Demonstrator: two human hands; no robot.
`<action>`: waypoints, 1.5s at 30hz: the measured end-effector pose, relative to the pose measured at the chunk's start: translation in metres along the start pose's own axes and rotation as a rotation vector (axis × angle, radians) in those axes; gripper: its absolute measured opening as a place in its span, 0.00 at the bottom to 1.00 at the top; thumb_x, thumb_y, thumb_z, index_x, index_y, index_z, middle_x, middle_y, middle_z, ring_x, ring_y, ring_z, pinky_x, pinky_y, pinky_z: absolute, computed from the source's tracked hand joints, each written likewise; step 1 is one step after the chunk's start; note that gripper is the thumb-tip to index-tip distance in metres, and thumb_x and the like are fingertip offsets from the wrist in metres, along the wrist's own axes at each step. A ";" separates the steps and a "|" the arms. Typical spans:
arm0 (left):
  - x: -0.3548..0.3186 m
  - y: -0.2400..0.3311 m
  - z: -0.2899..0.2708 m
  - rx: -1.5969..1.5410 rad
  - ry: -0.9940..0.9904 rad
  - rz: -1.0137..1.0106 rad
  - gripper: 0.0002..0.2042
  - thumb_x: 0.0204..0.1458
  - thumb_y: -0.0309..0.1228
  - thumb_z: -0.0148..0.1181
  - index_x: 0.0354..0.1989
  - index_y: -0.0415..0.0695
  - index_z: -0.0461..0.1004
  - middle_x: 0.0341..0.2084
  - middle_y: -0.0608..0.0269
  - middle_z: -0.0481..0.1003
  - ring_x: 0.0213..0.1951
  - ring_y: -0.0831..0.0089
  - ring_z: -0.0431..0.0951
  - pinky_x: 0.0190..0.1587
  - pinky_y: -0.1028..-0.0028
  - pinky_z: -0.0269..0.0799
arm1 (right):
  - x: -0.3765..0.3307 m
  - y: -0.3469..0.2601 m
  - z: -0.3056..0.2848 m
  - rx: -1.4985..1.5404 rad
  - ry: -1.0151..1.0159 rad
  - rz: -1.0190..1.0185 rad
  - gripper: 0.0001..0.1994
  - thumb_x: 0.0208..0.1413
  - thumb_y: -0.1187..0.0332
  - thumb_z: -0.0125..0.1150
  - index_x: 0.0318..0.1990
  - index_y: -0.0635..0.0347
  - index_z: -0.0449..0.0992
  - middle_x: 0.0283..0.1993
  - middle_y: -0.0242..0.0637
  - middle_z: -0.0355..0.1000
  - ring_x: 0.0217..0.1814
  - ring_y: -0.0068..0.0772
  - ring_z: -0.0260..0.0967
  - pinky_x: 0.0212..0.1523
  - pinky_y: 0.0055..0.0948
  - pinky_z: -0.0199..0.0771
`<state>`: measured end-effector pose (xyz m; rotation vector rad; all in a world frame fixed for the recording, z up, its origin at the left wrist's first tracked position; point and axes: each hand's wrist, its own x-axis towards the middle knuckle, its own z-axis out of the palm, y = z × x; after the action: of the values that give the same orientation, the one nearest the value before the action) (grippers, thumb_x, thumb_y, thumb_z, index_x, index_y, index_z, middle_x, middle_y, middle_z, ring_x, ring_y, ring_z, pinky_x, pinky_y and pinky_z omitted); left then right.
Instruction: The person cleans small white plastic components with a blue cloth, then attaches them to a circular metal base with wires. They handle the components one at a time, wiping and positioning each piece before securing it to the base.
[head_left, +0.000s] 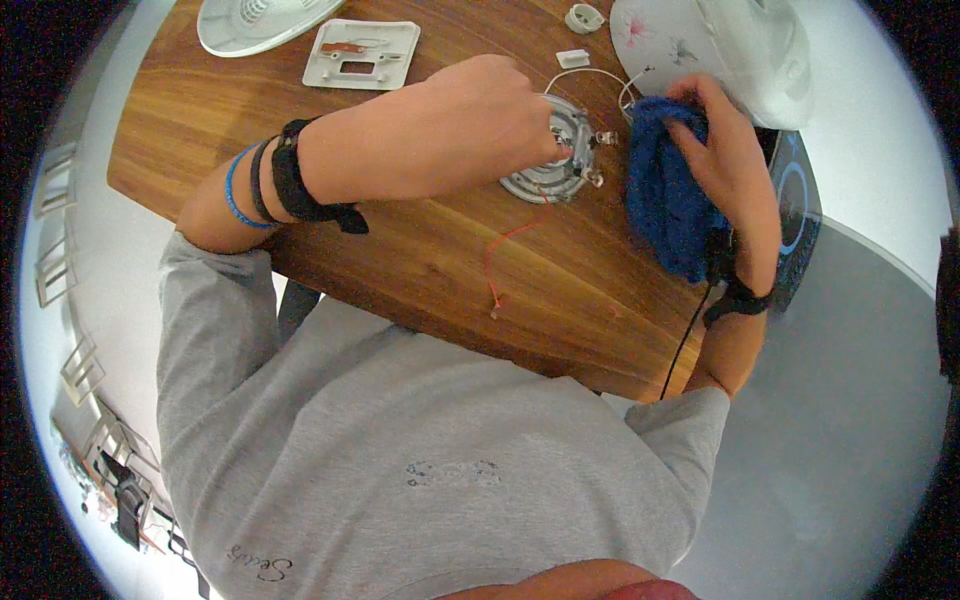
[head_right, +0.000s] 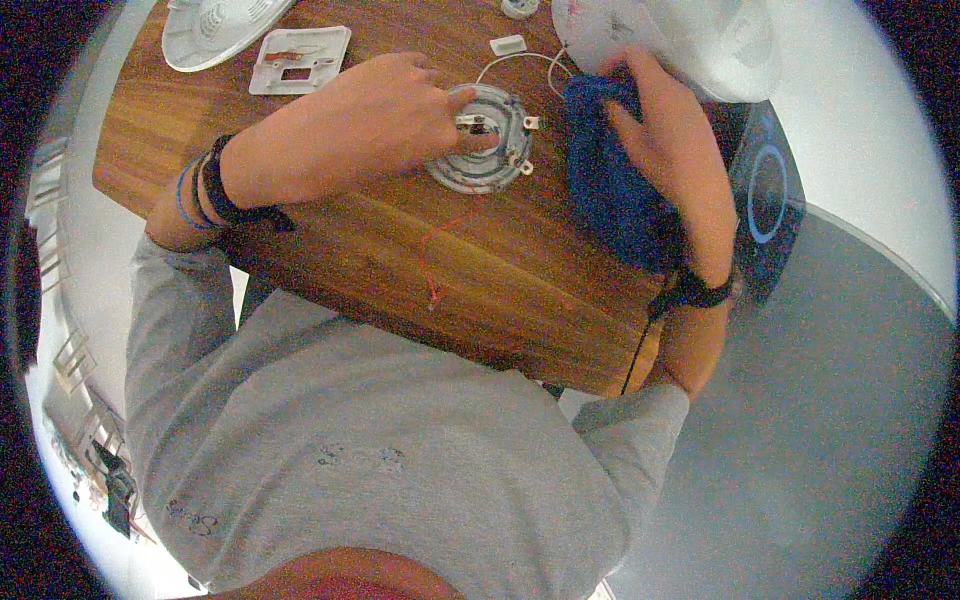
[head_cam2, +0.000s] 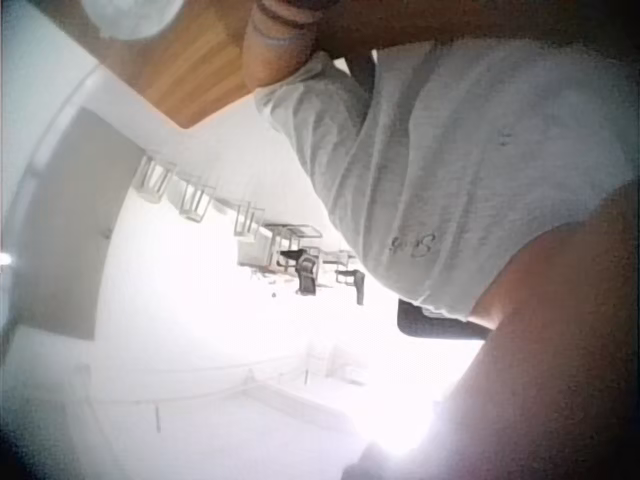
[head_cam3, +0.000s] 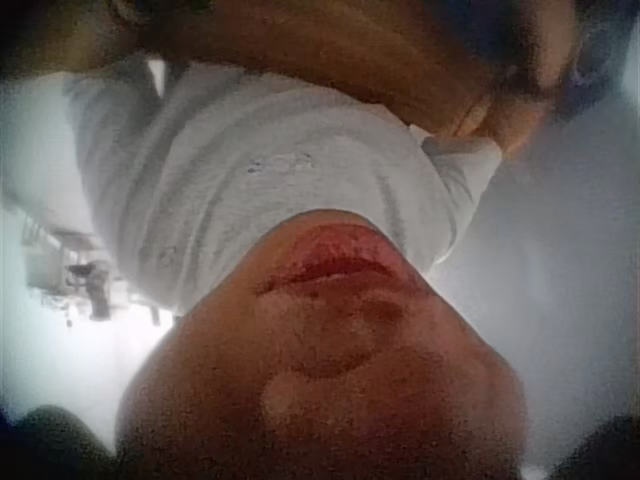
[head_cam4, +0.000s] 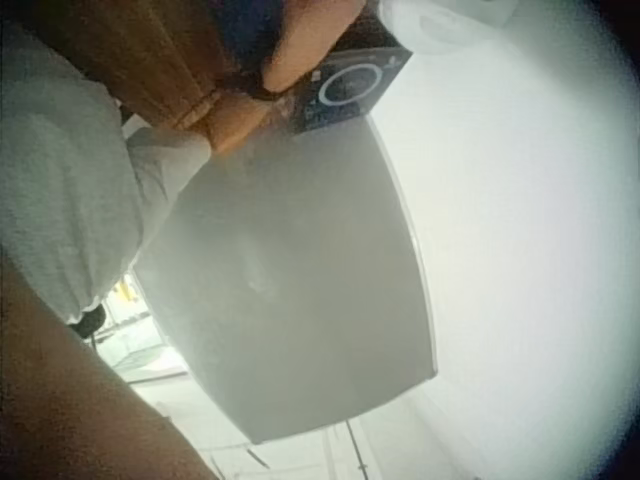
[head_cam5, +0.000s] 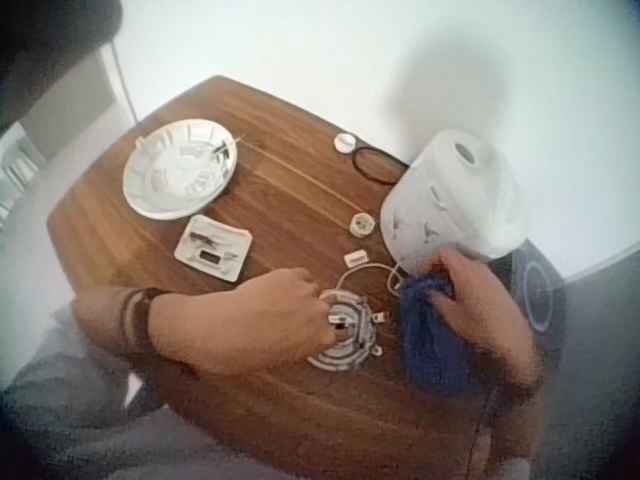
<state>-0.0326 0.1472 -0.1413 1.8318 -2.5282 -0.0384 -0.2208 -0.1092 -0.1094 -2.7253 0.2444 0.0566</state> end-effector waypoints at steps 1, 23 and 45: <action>-0.001 -0.001 -0.001 -0.006 0.023 0.017 0.22 0.61 0.30 0.58 0.64 0.62 0.79 0.42 0.61 0.80 0.41 0.60 0.85 0.44 0.61 0.81 | 0.003 -0.001 0.004 -0.041 0.051 0.033 0.16 0.63 0.75 0.65 0.58 0.58 0.75 0.54 0.49 0.80 0.60 0.58 0.77 0.62 0.46 0.76; 0.006 -0.006 -0.003 -0.096 -0.015 -0.003 0.22 0.58 0.28 0.60 0.62 0.59 0.80 0.46 0.61 0.80 0.43 0.61 0.85 0.46 0.61 0.78 | 0.036 0.007 0.033 0.120 -0.450 -0.398 0.20 0.63 0.68 0.71 0.56 0.64 0.70 0.52 0.48 0.69 0.56 0.56 0.71 0.56 0.45 0.73; 0.006 -0.004 -0.010 -0.046 -0.018 0.003 0.24 0.60 0.28 0.58 0.65 0.61 0.78 0.47 0.61 0.80 0.46 0.60 0.84 0.50 0.61 0.78 | 0.002 -0.010 0.010 0.245 -0.161 -0.269 0.06 0.67 0.71 0.64 0.46 0.60 0.83 0.55 0.43 0.78 0.62 0.49 0.76 0.63 0.41 0.77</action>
<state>-0.0305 0.1405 -0.1319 1.8199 -2.5196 -0.1126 -0.2167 -0.0963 -0.1151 -2.4689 -0.1530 0.1587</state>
